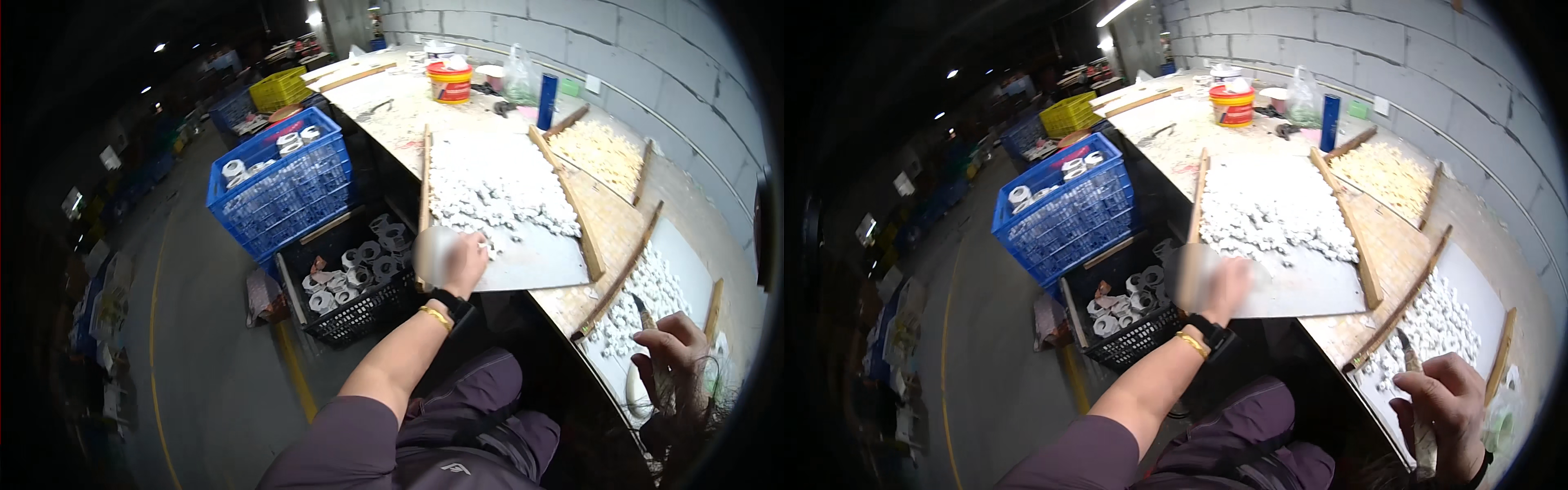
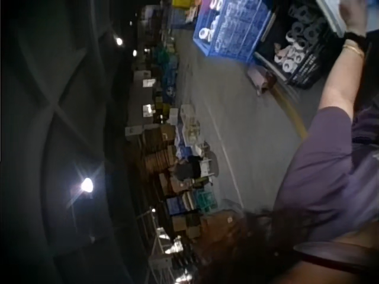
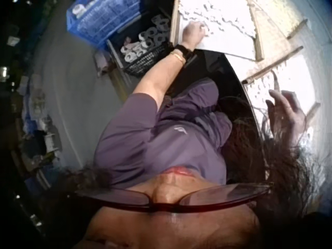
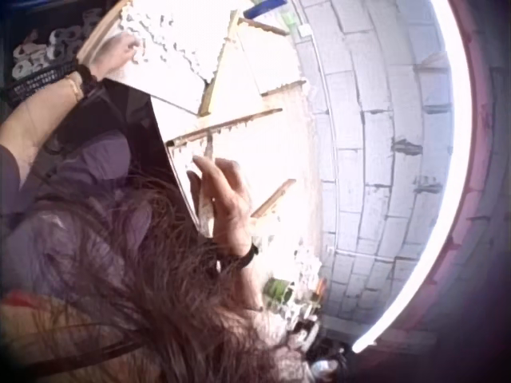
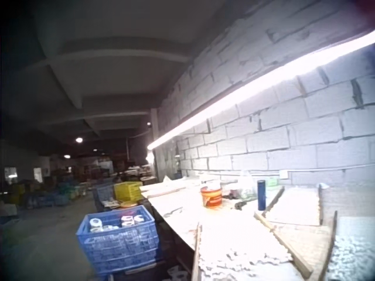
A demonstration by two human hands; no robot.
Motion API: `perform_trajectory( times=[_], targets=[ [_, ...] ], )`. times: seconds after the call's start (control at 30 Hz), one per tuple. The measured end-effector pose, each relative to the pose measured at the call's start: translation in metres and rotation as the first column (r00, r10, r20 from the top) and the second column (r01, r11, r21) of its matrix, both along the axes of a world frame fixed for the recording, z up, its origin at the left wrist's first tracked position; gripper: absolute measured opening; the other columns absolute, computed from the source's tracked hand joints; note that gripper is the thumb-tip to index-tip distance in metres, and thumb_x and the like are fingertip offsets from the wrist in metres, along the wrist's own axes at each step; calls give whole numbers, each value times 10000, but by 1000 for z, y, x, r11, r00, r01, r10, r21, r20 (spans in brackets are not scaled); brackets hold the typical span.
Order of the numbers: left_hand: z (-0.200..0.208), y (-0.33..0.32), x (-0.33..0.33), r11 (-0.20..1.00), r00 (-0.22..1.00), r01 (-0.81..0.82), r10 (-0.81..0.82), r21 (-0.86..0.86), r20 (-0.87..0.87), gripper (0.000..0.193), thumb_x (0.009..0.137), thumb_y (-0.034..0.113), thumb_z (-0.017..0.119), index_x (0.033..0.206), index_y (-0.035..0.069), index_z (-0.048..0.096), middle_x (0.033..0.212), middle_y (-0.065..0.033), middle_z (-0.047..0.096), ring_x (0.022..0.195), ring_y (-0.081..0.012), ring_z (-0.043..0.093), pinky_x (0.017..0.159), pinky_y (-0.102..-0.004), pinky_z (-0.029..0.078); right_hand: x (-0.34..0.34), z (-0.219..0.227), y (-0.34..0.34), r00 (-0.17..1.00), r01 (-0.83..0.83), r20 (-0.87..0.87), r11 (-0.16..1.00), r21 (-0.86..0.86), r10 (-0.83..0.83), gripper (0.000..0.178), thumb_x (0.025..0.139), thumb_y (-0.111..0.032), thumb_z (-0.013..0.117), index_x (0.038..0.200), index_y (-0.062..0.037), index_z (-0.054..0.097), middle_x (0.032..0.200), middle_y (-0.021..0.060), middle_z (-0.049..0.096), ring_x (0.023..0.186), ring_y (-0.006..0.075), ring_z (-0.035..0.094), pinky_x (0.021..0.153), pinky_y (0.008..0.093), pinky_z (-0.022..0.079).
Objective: Manually trimming or cleaning small white plastic molded parts using a tool at a workbench.
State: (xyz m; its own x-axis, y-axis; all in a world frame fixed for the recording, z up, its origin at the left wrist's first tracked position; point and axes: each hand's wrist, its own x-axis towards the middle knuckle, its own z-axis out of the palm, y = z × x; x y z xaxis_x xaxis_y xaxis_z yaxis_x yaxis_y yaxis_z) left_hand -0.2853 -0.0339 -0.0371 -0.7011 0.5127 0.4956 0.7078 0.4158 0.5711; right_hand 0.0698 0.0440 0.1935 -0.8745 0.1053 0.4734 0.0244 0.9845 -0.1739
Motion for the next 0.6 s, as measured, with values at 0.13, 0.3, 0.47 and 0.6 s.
perform_trajectory(
  times=[0.13,0.3,0.47,0.6],
  targets=[
    [37,-30,27,805,313,-86,-537,587,783,210,904,134,623,1075,13,624,908,-42,636,761,-121,636,650,-277,540,29,-18,-35,995,96,12,972,-215,-95,229,750,-122,750,960,-71,675,793,92,547,675,214,557,580,314,440],
    [44,-36,77,636,-184,-57,-764,770,618,231,911,54,589,1134,-5,604,986,-77,657,812,-151,650,680,-252,554,38,-62,-60,978,135,-91,900,-415,-189,257,733,-79,781,981,-104,717,809,62,610,676,174,612,595,264,493],
    [48,-29,125,616,-345,-7,-741,788,576,279,914,18,566,1189,-30,567,1081,-121,652,923,-172,665,706,-230,571,46,-84,-70,936,191,-167,846,-498,-310,259,751,-44,765,1000,-73,702,848,67,616,706,156,612,611,246,495],
    [55,-23,161,641,-360,100,-690,761,628,281,922,30,561,1195,-35,568,1097,-154,653,944,-198,678,683,-247,581,61,-102,-67,862,302,-201,790,-533,-465,264,761,-27,748,1017,-70,697,889,72,613,743,155,611,644,243,495]
  ],
)
